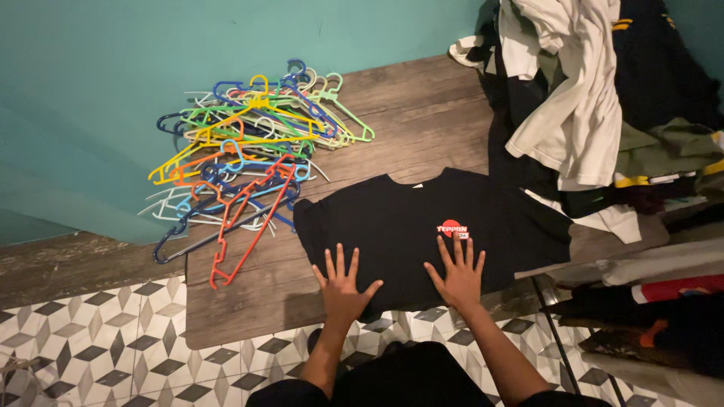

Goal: The person picks up t-shirts from a pile on a bench, places them on plastic hangers, and hangs them on a metal clothing rack. The person handles a beige t-shirt and a black t-shirt, smoothing each before placing it on a hanger and moving it to the rack.

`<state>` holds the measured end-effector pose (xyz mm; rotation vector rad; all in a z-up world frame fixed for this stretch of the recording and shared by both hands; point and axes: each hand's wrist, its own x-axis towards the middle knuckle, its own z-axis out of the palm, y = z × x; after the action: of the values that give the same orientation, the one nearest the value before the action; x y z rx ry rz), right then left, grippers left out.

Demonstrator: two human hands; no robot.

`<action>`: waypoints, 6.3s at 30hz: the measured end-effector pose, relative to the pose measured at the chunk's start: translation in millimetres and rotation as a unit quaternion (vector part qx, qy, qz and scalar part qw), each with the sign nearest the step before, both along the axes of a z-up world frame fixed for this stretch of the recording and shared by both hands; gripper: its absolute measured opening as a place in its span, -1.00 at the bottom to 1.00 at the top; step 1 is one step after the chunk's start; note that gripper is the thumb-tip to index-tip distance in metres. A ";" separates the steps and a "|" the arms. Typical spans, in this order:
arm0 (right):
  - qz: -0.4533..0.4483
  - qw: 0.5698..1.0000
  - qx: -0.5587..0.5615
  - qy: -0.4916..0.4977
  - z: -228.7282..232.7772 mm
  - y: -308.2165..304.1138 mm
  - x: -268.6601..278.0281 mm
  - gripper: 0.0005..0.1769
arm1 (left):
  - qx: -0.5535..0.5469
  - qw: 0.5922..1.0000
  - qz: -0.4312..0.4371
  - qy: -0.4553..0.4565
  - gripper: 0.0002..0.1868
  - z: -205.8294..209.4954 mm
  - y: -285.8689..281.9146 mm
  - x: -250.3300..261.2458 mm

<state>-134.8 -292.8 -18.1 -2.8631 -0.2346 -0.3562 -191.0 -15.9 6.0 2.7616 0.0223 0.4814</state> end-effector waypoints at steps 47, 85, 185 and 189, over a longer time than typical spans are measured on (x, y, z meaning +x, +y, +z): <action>0.074 0.977 0.198 -0.003 41.5 310.8 -25.7 -0.53 | -0.078 0.997 -0.001 -0.003 0.02 32.6 281.1 -3.1; 0.090 0.969 0.232 0.005 35.7 313.6 -19.2 -0.35 | -0.179 0.982 -0.026 -0.053 -0.08 39.8 288.0 -23.1; -0.077 0.979 0.187 -0.015 6.9 -38.7 28.1 -0.54 | -0.026 0.982 -0.175 0.068 -0.12 4.7 64.8 97.3; -0.077 0.977 0.200 -0.010 9.2 -41.5 45.0 -0.51 | -0.019 0.984 -0.157 0.088 -0.12 -1.3 59.8 112.4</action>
<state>-89.8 -334.3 -8.9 -2.4856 0.0536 -0.4090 -78.6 43.9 4.7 2.6911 -0.3515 0.1524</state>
